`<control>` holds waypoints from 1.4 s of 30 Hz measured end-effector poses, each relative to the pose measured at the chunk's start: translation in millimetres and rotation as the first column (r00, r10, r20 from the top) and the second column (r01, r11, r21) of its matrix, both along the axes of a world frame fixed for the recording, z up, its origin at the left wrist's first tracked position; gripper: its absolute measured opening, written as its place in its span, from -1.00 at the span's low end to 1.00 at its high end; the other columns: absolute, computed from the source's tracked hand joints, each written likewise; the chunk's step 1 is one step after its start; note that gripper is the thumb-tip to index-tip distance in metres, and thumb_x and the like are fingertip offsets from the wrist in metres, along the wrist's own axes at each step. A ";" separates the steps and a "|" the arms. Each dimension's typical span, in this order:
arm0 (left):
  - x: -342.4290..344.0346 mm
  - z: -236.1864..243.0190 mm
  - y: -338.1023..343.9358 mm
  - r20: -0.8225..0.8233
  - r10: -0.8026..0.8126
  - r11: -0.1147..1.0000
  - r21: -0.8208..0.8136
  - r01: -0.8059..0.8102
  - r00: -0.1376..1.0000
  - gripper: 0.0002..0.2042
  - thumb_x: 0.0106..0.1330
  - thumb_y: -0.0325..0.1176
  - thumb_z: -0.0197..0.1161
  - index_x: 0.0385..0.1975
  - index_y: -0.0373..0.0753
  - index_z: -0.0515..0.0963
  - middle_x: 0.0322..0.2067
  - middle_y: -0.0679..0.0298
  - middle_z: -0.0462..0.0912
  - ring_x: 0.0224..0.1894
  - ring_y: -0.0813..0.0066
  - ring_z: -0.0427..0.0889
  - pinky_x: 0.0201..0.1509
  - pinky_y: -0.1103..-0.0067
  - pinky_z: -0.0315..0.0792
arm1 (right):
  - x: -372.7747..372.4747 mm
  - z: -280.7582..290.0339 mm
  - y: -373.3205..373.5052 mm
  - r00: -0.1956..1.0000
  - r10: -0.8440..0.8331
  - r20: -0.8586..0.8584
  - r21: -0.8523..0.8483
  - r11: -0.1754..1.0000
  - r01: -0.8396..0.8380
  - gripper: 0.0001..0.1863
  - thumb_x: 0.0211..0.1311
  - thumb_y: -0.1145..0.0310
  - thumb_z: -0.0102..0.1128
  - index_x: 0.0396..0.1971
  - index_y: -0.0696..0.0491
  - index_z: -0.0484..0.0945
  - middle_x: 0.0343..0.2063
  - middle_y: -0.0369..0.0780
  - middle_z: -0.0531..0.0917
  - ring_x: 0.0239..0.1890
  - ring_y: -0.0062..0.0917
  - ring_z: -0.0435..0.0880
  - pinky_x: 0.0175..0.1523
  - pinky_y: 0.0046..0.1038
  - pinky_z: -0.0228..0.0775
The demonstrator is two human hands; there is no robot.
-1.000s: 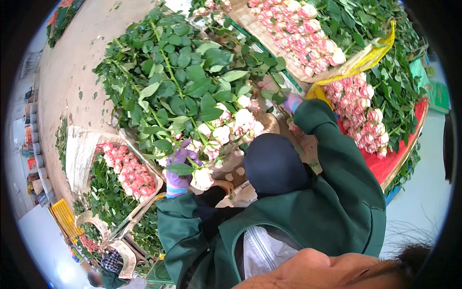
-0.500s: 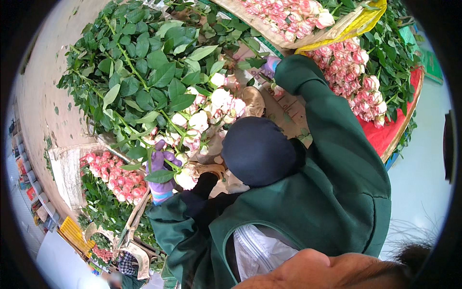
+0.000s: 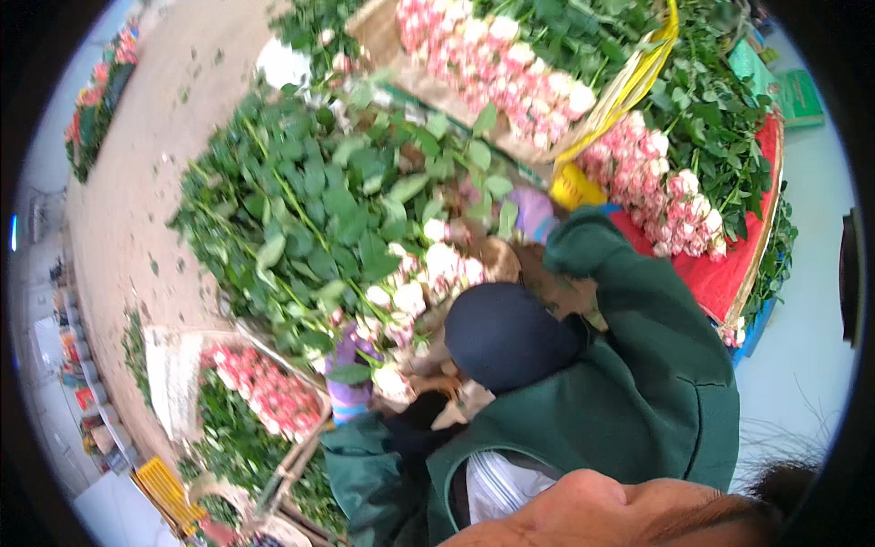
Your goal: The person sits on the floor and repeatedly picks up bunches of pink roses, removes leaves and side buds by hand, and places the trimmed stems into a cardboard box. The process continues with multiple bunches throughout the clip.
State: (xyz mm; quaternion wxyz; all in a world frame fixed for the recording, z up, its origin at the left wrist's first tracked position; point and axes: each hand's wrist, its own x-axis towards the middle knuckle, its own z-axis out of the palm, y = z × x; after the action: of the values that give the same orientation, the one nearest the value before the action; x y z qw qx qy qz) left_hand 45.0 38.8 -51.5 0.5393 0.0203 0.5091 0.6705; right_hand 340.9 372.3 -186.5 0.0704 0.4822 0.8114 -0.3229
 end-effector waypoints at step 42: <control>4.3 137.2 -36.3 0.142 0.034 0.739 0.662 -0.121 0.989 -0.38 0.39 -0.17 0.23 0.35 -0.30 0.17 -0.34 0.46 0.47 -0.31 0.60 0.47 -0.19 0.55 0.47 | -185.3 307.9 -181.5 0.437 0.431 -0.789 0.188 0.848 -0.496 -0.57 0.31 0.40 0.12 0.17 0.11 0.43 -0.06 -0.16 0.62 -0.03 -0.49 0.62 0.05 -0.46 0.46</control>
State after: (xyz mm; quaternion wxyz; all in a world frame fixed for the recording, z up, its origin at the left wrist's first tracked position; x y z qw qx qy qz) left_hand 49.3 2.5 85.7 0.4973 0.1507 0.2017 0.8302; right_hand 155.6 190.8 121.4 -0.2035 0.0373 0.8396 -0.5022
